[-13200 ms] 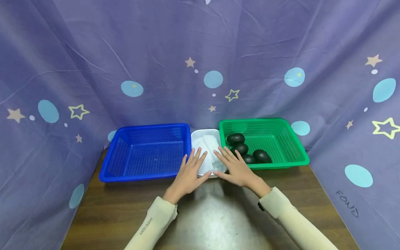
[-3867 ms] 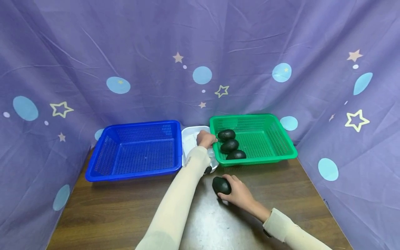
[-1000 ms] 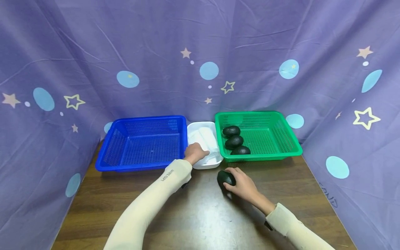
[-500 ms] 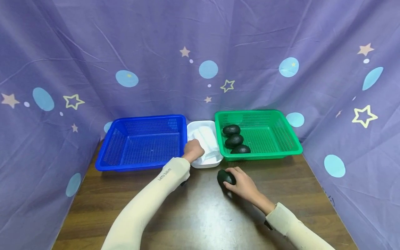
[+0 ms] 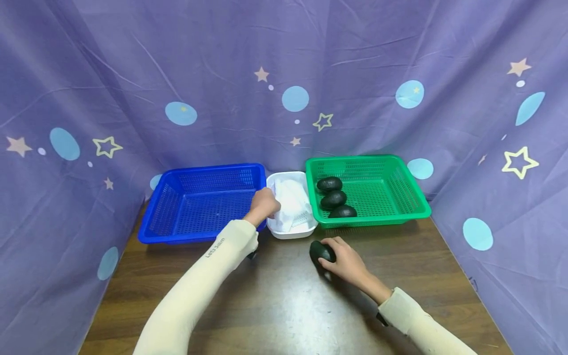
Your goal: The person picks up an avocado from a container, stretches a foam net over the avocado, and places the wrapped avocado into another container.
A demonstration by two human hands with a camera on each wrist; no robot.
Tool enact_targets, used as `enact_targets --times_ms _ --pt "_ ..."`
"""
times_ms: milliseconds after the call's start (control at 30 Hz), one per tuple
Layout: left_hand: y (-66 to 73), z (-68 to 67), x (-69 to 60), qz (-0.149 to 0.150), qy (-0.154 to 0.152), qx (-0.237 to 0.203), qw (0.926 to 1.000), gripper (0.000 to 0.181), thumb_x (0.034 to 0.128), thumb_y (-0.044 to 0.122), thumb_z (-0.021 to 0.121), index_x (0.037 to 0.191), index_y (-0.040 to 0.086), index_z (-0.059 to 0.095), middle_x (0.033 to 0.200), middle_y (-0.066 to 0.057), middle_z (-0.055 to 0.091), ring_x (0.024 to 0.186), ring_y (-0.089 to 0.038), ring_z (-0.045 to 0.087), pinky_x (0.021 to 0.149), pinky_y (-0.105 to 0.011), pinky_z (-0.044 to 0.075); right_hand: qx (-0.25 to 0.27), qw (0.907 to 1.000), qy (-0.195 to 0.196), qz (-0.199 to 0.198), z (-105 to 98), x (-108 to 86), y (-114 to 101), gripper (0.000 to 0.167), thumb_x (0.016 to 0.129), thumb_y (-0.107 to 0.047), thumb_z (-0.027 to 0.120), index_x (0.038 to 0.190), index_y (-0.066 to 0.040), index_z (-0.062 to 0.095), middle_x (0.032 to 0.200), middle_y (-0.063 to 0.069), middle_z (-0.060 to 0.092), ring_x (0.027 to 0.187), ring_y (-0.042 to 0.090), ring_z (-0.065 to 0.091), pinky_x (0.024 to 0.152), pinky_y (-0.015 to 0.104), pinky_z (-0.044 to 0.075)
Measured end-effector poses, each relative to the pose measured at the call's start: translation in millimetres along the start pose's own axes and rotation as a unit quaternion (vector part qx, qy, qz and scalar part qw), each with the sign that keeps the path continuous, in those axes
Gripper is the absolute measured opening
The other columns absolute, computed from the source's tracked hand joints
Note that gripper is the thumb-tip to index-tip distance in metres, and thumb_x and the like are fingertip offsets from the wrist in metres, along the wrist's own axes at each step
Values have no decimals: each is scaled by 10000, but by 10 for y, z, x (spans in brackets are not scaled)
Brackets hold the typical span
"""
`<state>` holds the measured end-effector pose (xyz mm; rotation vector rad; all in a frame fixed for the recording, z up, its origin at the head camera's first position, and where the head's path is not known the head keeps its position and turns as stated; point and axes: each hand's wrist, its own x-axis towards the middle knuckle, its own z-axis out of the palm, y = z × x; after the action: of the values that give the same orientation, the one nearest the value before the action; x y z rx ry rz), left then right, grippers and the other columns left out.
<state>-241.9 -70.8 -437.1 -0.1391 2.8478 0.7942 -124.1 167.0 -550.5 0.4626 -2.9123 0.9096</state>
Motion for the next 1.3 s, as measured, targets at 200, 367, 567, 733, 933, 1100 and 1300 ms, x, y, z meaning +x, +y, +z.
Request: enact_targets --times_ms 200,367,567,733,933,1100,1300 --pt "-30 -103 -58 140 106 -261 9995 320 797 25 686 570 113 478 600 -43 601 554 -179 664 466 -192 481 3 10000 -18 52 5 -8 2 469 838 -275 823 1249 -116 663 1158 90 656 1009 265 671 848 472 566" --pt "-94 -133 -115 360 434 -632 9964 129 853 103 753 925 -2 733 868 -133 697 779 -234 650 654 -294 566 33 9999 -38 94 11 -16 3 467 837 -267 826 1248 -115 664 1158 93 656 1010 268 669 851 474 565" --pt "-188 -156 -217 739 802 -1016 9888 323 872 117 746 1153 -42 723 1004 -203 753 932 -326 699 856 -442 571 27 10000 -22 -6 13 -17 5 469 836 -254 829 1248 -101 664 1159 98 659 1024 272 670 866 478 566" --pt "-308 -127 -300 1029 742 -1404 9819 281 894 105 750 1126 -51 718 1010 -224 760 933 -329 733 818 -426 602 9 10000 -19 -60 -9 -10 6 481 840 -269 825 1261 -104 659 1178 95 658 1046 268 669 878 476 566" --pt "-514 -30 -409 1352 463 -1770 9738 282 905 94 754 1136 -60 702 1065 -236 748 1026 -344 730 867 -423 612 -48 10000 -70 -8 -16 -15 -3 489 843 -292 820 1271 -125 654 1194 86 649 1039 261 667 860 476 568" --pt "-643 63 -523 1419 129 -1810 9731 277 908 92 750 1137 -54 697 1047 -212 742 1030 -324 723 880 -418 607 -79 9999 -75 13 -22 -17 -17 495 843 -292 823 1277 -123 655 1208 89 646 1053 263 664 870 480 568" --pt "-773 197 -639 1510 -296 -1943 9688 241 882 8 737 1091 -100 683 945 -201 731 893 -267 713 778 -358 615 -78 9999 -73 -2 -28 -18 -52 500 844 -295 822 1280 -117 654 1204 92 648 1052 271 664 865 491 569"
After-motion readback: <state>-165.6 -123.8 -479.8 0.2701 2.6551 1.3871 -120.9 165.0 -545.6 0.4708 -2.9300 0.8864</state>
